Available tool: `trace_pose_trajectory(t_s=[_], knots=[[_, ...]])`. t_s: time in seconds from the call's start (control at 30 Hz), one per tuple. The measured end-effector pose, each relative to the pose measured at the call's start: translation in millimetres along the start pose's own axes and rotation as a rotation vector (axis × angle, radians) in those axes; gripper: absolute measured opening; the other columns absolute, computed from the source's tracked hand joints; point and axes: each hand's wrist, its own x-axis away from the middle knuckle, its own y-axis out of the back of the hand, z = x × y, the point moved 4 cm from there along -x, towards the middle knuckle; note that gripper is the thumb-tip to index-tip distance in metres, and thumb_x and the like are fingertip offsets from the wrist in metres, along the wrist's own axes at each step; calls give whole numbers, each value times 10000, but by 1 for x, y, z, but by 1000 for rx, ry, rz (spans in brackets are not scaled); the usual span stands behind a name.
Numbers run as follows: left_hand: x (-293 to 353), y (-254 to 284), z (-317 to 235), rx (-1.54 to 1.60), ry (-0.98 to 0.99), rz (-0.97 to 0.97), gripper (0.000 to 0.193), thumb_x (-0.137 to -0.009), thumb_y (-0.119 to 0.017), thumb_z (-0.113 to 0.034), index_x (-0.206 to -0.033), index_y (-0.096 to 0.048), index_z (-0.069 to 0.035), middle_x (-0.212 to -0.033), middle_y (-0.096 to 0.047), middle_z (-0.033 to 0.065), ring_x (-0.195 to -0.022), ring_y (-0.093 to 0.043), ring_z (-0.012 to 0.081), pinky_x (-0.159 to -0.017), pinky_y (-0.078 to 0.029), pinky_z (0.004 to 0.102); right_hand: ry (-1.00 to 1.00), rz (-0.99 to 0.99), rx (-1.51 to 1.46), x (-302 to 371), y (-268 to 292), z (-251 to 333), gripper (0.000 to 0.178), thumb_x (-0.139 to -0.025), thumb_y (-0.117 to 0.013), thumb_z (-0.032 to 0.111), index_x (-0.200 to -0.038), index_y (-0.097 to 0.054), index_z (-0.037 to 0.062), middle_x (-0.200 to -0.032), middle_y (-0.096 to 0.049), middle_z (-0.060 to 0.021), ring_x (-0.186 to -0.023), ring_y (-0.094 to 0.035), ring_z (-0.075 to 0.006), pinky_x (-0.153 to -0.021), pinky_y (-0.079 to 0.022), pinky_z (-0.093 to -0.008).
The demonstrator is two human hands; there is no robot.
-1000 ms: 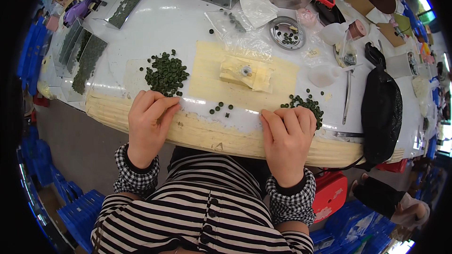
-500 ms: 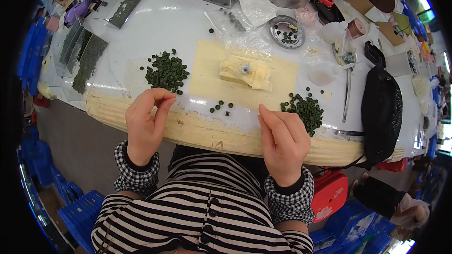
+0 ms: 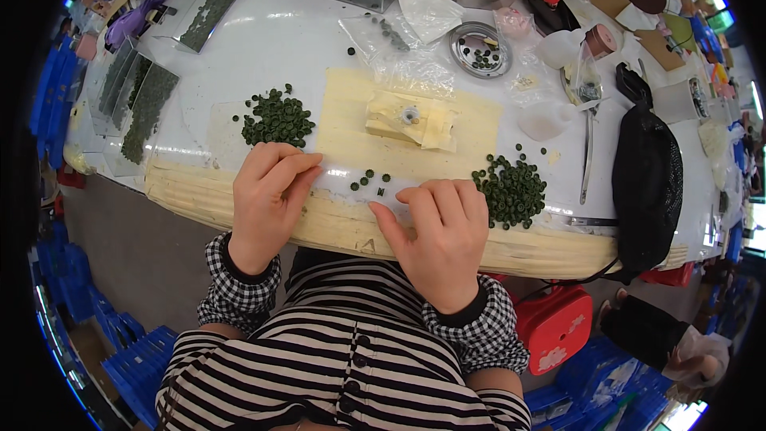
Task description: Assembling small green plastic components into a yellow base on a factory workbench.
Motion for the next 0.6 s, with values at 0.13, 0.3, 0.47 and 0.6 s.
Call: trace_pose_trajectory(t_s=[0.13,0.3,0.47,0.6], knots=[[0,0,-1,-28,-7,-56,237,-747,-740,-4,-975,-677,-22,-842,-589,76,-751,-538,246,-641,-458,338,-17,6,12,-5,-12,4,230,-691,-803,135,-796,-619,45,-771,-572,-60,-752,-529,-257,-673,-422,-364],[2,2,-5,51,-54,-122,266,-730,-755,10,-986,-690,-22,-854,-625,79,-746,-557,236,-629,-458,325,3,8,-3,-4,-15,4,194,-697,-786,75,-805,-628,49,-777,-575,-61,-743,-527,-257,-675,-420,-363],[5,-4,-12,462,69,79,257,-796,-717,46,-1049,-696,6,-939,-678,105,-779,-614,162,-648,-489,239,104,-130,-130,-4,-2,13,225,-663,-805,58,-845,-675,65,-773,-588,-37,-722,-530,-229,-642,-412,-341],[14,-15,-14,936,254,214,217,-875,-646,44,-1088,-684,37,-978,-688,120,-825,-637,137,-677,-511,226,160,-216,-169,-4,4,18,252,-638,-825,73,-860,-706,67,-764,-602,-24,-695,-528,-211,-606,-412,-322]])
